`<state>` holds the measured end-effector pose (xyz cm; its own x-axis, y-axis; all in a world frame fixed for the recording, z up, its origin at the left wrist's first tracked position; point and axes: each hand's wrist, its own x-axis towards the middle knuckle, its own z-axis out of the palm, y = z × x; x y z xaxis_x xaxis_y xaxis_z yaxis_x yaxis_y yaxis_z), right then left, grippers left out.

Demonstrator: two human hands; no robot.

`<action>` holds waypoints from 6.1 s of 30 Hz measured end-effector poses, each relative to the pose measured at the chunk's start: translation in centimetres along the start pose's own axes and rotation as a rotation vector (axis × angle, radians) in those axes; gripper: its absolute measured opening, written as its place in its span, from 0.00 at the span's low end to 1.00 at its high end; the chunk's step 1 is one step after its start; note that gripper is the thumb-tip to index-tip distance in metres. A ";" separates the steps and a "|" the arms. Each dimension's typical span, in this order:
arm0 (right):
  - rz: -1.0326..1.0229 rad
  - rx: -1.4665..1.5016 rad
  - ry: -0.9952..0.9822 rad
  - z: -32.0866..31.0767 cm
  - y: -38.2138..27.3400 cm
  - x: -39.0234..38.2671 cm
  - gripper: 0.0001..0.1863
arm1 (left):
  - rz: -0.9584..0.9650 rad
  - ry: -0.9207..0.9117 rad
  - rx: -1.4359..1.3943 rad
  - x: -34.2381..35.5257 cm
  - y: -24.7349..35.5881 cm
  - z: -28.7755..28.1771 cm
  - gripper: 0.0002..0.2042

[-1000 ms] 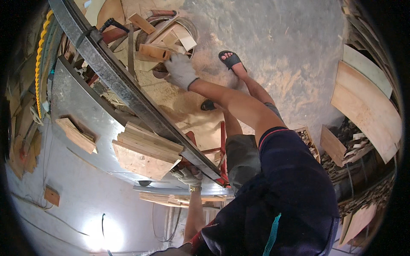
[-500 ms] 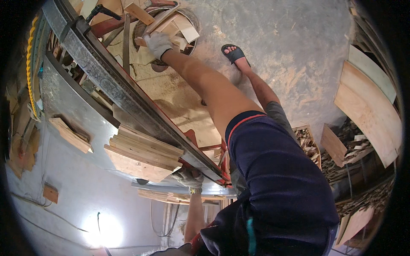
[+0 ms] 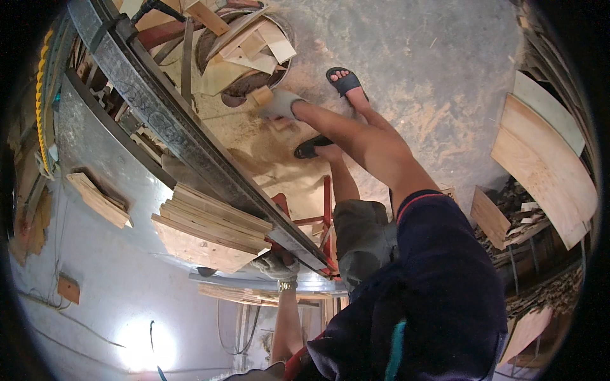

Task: The person uses a table saw to cut multiple small wooden pieces. They feed each piece through the saw blade, collect the cut pieces, and stack them on the table. The person wears gloves and handles the wood carefully during the cutting process.

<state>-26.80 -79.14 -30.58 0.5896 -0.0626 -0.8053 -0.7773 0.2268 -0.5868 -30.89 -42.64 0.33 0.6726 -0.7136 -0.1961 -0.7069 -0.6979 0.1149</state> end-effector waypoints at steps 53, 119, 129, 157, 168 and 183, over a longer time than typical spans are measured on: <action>-0.243 -0.041 0.726 -4.6 -6.5 8.7 0.26 | -0.068 -0.036 0.053 -2.7 -2.8 0.0 0.30; -0.229 -0.695 0.447 4.6 -4.5 7.0 0.51 | 0.043 0.025 0.042 0.5 0.4 -0.7 0.28; -0.367 -0.165 0.548 3.0 -2.5 -21.0 0.32 | -0.047 -0.062 -0.006 0.2 0.9 1.6 0.30; -0.461 -0.471 -0.291 21.7 -12.1 -37.1 0.19 | -1.324 1.018 -1.588 -18.4 6.8 -4.9 0.16; -0.889 -1.282 -0.481 23.3 -9.5 -31.0 0.30 | -1.104 0.499 -0.437 -21.7 7.0 -4.4 0.22; -0.400 -0.712 -0.585 24.2 -13.2 -29.6 0.34 | -0.934 0.117 -0.233 -18.5 -1.9 1.6 0.33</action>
<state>-28.69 -56.76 3.09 0.7027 0.5239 -0.4815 -0.3356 -0.3527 -0.8735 -42.31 -28.03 2.21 0.9674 0.1422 -0.2097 0.1764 -0.9721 0.1546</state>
